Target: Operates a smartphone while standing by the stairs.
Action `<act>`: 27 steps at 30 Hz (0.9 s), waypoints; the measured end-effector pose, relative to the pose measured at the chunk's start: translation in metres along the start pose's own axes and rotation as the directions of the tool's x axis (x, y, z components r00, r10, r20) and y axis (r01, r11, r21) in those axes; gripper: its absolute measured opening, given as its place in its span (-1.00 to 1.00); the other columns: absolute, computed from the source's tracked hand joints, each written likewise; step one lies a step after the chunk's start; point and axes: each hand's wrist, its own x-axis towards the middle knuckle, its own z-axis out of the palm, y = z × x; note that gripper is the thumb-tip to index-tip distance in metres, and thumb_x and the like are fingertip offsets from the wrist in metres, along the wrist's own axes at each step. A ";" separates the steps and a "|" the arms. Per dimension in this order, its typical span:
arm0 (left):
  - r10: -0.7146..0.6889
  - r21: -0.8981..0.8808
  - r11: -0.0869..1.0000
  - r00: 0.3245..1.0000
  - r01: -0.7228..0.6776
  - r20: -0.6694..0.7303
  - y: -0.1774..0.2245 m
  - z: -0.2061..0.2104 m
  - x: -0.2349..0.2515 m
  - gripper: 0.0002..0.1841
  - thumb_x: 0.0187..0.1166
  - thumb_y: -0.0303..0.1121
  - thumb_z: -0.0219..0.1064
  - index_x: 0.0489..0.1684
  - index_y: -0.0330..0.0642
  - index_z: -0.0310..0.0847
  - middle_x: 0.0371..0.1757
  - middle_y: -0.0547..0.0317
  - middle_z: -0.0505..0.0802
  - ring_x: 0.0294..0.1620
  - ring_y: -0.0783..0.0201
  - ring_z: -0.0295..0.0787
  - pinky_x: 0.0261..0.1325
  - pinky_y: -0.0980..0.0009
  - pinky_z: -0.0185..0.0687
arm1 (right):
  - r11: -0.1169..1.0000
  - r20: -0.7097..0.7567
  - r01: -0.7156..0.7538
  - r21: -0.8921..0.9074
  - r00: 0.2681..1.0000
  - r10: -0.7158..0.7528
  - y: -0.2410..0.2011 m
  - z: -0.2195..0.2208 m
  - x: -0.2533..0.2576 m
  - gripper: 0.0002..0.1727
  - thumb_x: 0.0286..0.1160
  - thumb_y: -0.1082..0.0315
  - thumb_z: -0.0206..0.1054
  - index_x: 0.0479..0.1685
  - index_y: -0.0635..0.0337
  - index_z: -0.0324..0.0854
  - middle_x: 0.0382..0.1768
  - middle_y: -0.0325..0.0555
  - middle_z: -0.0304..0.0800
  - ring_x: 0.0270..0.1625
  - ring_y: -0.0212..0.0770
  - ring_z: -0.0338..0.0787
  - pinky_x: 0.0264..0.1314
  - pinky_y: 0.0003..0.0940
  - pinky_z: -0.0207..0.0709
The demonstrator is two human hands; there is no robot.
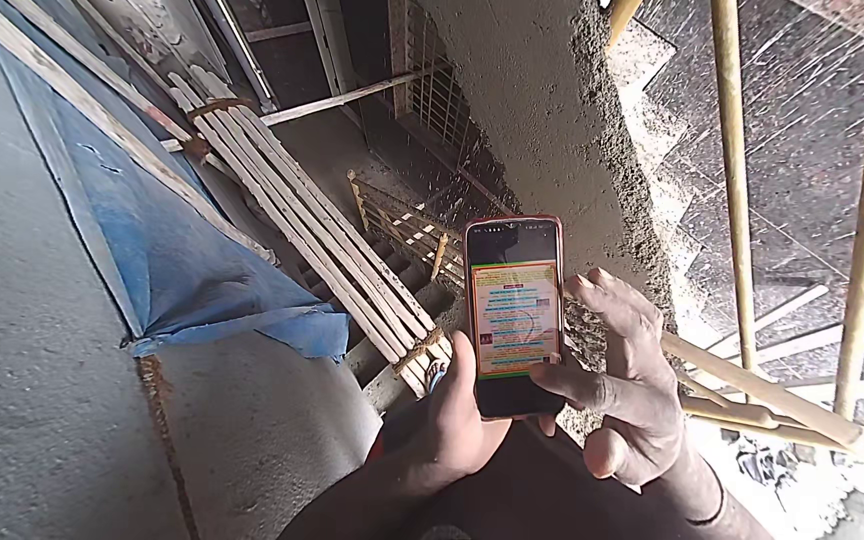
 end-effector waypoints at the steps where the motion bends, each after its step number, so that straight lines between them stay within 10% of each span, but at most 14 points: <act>1: 0.001 -0.003 1.000 1.000 -0.001 0.002 0.000 0.000 0.000 -0.37 0.73 0.21 0.04 0.53 -0.06 0.49 0.35 -0.05 0.76 0.25 0.09 0.79 0.14 0.17 0.79 | 1.000 -0.003 0.001 -0.001 1.000 -0.001 0.000 0.000 0.000 -0.38 0.63 -0.44 -0.05 0.08 -0.35 0.82 0.77 -0.10 0.26 0.88 0.08 0.01 0.88 0.15 -0.11; 27: 0.022 0.018 1.000 1.000 -0.022 -0.017 -0.001 0.001 0.000 -0.37 0.74 0.21 0.02 0.55 -0.07 0.46 0.39 -0.04 0.74 0.35 0.10 0.74 0.24 0.14 0.76 | 1.000 0.023 0.003 0.009 1.000 -0.003 0.000 0.002 0.004 -0.35 0.64 -0.44 -0.10 0.19 -0.37 0.80 0.78 -0.09 0.25 0.88 0.09 -0.02 0.88 0.15 -0.13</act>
